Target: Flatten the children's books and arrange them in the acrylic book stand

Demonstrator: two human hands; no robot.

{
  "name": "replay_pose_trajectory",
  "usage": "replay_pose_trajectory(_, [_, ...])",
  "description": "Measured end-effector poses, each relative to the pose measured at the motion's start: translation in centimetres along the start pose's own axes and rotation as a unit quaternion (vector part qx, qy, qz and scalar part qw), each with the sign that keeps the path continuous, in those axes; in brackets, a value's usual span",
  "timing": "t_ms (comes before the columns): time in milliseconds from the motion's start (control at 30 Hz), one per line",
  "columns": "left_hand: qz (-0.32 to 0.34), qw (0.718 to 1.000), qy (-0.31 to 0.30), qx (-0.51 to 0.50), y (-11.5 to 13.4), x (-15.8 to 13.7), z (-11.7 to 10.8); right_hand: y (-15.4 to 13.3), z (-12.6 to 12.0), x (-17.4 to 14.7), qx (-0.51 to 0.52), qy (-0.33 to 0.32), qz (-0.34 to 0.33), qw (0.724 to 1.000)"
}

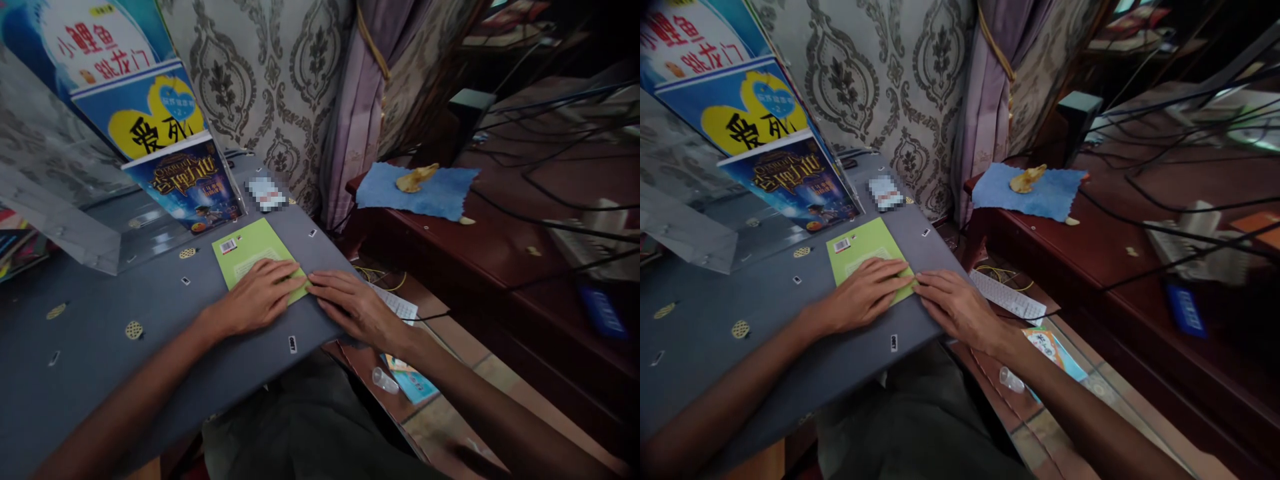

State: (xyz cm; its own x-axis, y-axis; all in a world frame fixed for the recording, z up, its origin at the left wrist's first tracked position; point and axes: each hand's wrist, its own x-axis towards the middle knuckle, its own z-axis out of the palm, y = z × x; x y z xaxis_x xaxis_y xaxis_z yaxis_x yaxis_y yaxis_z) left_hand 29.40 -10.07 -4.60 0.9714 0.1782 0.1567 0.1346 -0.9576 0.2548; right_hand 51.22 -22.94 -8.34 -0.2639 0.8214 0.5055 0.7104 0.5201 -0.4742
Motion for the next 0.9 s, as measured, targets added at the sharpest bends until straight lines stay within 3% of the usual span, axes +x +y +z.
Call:
replay_pose_trajectory(267, [0.069, 0.997, -0.017, 0.013, 2.2, -0.4, 0.7, -0.6, 0.1, -0.9, -0.003, 0.044, 0.001, 0.999])
replay_pose_trajectory(467, [0.066, 0.998, -0.012, 0.018, 2.4, -0.4, 1.1, -0.8, -0.2, -0.7, -0.018, 0.033, -0.016, 0.999])
replay_pose_trajectory(733, [0.082, 0.995, 0.059, 0.015, 2.6, -1.3, 1.4, -0.6, -0.1, -0.4, -0.017, 0.021, -0.014, 1.000])
replay_pose_trajectory(900, [0.095, 0.993, 0.064, 0.025, 2.7, -1.3, 1.5, -0.6, 0.1, -0.3, -0.017, 0.028, -0.019, 0.999])
